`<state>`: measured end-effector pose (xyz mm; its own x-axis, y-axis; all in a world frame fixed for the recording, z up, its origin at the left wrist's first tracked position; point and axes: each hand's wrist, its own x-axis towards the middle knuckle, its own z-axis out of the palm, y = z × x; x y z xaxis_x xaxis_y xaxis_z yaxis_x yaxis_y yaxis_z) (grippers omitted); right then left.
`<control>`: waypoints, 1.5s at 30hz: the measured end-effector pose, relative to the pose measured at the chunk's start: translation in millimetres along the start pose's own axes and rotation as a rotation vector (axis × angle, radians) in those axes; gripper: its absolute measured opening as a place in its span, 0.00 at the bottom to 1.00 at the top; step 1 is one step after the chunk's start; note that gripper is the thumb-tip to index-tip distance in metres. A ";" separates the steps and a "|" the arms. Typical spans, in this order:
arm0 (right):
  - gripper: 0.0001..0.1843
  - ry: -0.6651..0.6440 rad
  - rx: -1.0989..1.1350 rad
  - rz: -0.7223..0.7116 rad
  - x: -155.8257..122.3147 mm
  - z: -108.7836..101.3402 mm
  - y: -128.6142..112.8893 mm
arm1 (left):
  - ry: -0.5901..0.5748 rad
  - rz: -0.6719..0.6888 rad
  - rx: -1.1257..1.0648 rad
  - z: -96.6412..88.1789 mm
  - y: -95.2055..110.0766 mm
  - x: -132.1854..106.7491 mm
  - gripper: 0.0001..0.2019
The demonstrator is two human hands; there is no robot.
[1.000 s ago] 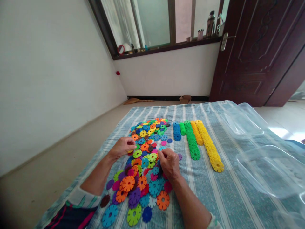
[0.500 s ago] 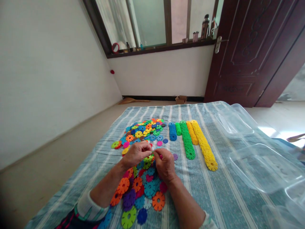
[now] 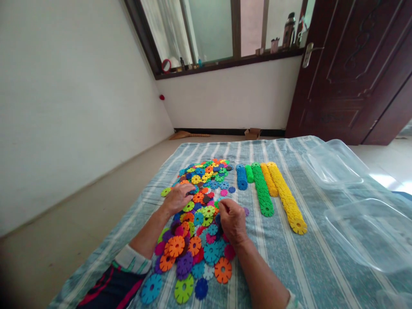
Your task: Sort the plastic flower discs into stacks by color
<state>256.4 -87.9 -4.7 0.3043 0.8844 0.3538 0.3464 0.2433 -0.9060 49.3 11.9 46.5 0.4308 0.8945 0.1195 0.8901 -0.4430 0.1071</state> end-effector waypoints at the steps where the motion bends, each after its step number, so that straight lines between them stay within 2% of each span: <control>1: 0.17 -0.002 -0.002 0.005 -0.1 -0.1 0.1 | -0.010 -0.004 0.007 0.3 1.2 -0.4 0.16; 8: 0.17 -0.014 0.001 0.028 0.4 -0.8 0.0 | 0.024 -0.184 0.109 -6.4 2.1 0.8 0.15; 10: 0.17 -0.011 -0.002 0.027 0.6 -1.2 -0.4 | -0.013 -0.208 0.130 -10.7 0.6 -1.5 0.15; 14: 0.17 -0.007 -0.016 0.030 0.8 -1.5 -2.0 | -0.127 -0.133 0.075 -18.1 -2.4 -4.8 0.13; 17: 0.17 -0.012 -0.013 0.040 0.7 -1.6 -3.3 | -0.069 -0.148 0.028 -19.0 -0.1 -0.3 0.11; 20: 0.17 -0.016 0.001 0.053 0.8 -1.9 -3.9 | -0.020 -0.162 0.069 -15.7 6.7 8.6 0.11; 25: 0.17 -0.014 0.012 0.046 1.5 -2.1 -4.0 | -0.089 -0.214 0.109 -10.1 14.6 21.4 0.09; 35: 0.16 -0.002 -0.007 0.045 2.0 -0.7 -2.0 | -0.135 -0.233 -0.114 -4.8 7.4 32.6 0.05; 41: 0.17 -0.009 -0.009 0.039 2.4 -1.1 -2.4 | -0.090 -0.144 -0.157 0.3 9.2 32.1 0.02; 45: 0.16 -0.005 -0.010 0.045 2.9 -1.7 -4.1 | -0.036 -0.111 -0.225 4.2 7.8 29.2 0.03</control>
<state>257.4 -87.1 0.4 0.3148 0.8965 0.3117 0.3414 0.1995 -0.9185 69.5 34.9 46.6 0.3412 0.9381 0.0601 0.8784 -0.3409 0.3348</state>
